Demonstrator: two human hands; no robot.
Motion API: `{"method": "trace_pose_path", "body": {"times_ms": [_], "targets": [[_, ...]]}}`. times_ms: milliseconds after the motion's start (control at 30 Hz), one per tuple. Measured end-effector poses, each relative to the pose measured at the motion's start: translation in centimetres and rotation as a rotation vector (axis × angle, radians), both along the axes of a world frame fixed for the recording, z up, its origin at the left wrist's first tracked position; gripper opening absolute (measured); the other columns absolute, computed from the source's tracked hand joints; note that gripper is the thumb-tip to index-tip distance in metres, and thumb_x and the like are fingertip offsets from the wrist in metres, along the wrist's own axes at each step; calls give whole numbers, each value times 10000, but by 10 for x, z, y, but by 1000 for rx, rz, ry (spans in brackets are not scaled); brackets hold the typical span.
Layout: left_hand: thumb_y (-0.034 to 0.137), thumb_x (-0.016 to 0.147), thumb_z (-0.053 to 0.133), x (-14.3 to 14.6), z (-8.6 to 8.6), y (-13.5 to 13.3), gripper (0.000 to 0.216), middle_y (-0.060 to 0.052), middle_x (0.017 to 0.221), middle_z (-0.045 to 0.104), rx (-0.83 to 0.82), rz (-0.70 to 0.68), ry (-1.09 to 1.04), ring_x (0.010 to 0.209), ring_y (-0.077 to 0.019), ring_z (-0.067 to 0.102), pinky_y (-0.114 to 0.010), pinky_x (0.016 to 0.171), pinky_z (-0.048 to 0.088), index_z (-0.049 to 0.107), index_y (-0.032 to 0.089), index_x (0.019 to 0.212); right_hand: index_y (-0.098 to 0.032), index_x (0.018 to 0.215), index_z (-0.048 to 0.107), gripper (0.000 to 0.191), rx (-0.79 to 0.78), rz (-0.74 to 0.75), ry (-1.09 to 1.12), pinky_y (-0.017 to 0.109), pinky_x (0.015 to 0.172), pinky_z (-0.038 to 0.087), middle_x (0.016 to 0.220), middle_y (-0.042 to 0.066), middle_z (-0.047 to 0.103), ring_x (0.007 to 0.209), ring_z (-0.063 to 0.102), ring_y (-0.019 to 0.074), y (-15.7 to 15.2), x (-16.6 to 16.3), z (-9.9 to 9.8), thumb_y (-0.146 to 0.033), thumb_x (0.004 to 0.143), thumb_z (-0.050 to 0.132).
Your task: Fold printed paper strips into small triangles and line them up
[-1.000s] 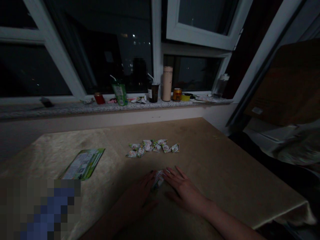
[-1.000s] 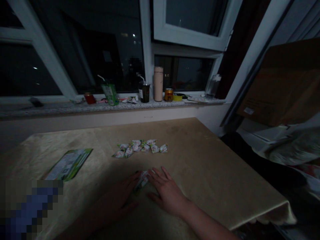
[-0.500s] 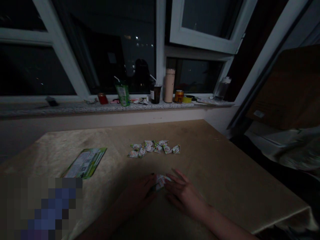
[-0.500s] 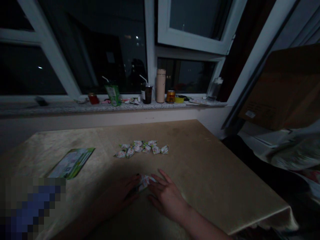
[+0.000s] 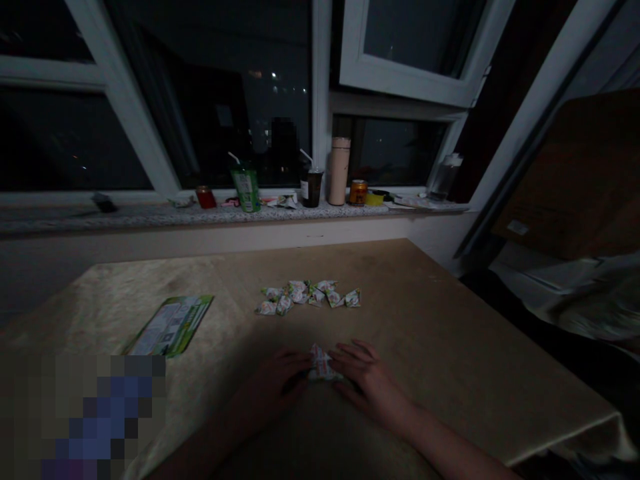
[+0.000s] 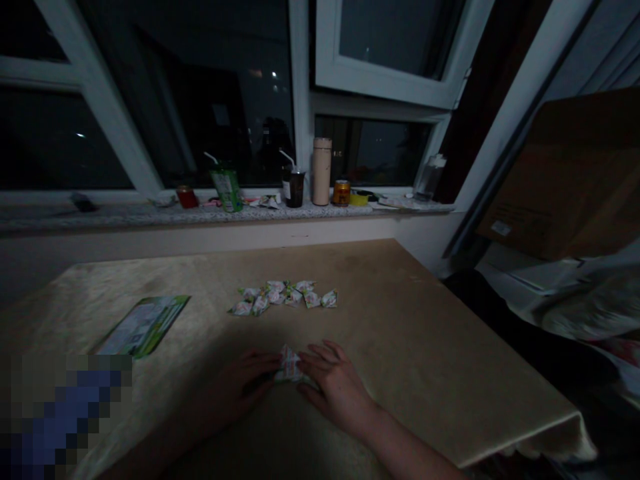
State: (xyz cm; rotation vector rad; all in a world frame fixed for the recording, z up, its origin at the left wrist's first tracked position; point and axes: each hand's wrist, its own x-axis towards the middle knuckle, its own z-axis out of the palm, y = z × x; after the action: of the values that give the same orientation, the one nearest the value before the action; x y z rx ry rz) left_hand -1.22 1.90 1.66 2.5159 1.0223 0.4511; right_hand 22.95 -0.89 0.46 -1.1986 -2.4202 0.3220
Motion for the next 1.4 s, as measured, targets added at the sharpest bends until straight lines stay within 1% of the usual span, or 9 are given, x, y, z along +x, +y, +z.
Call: {"method": "trace_pose_path", "body": {"times_ms": [233,433,600,667,800,933,1100,1300,1400], "targets": [[197,907,466,-2,-6,2,356,-15,1214,624,31,-25,26,1110,-208,540,-373,969,437,569,264,1241,-264,1161,620,349,30,16,10,446,1079,265,1231,31,619,1188,497,222,5,1,2,-402,840,624],[151,927,448,-2,-9,3,358,-24,1207,625,135,-93,65,1072,-198,551,-342,932,462,544,241,1260,-243,1220,571,475,36,218,51,358,1050,278,1231,33,602,1179,479,195,19,-6,3,-395,786,691],[159,937,461,-4,-11,6,358,-25,1239,610,179,-127,70,1105,-201,545,-351,945,459,538,252,1273,-248,1039,668,190,35,173,103,322,933,351,1066,29,652,1052,538,182,27,-13,-5,-278,858,619],[163,940,466,-5,-12,6,357,-16,1237,610,150,-105,46,1112,-193,543,-346,955,453,535,263,1275,-251,1005,678,162,30,179,127,317,912,355,1044,27,652,1031,547,180,28,-14,-6,-291,859,621],[194,955,472,-5,-12,6,326,-9,1227,615,69,-77,-11,1114,-177,541,-333,973,435,546,268,1264,-248,991,670,206,17,205,181,309,903,348,1011,18,653,1021,552,181,32,-14,-6,-310,796,697],[206,951,476,-4,-8,7,285,-10,1202,630,25,-56,-38,1106,-177,553,-337,983,423,584,255,1210,-199,850,644,82,24,153,229,286,840,361,903,18,647,918,573,157,37,-16,-11,-271,820,671],[195,936,467,-4,-7,8,290,-12,1178,646,13,-40,-30,1090,-182,573,-346,979,427,599,249,1189,-181,745,568,186,32,125,138,285,798,342,777,5,608,825,558,151,39,-13,-10,-313,865,618],[209,948,438,-4,-9,9,326,-38,1298,557,16,21,-64,1144,-188,538,-350,998,415,556,252,1249,-177,841,567,181,72,82,-89,306,810,319,854,39,618,861,533,172,38,-18,-3,-285,949,470],[196,942,439,-3,-11,12,333,-51,1293,551,13,57,-68,1127,-194,544,-350,989,422,554,245,1250,-167,923,575,181,96,99,-184,326,822,312,893,63,627,880,535,190,40,-22,-2,-253,963,421]]}}
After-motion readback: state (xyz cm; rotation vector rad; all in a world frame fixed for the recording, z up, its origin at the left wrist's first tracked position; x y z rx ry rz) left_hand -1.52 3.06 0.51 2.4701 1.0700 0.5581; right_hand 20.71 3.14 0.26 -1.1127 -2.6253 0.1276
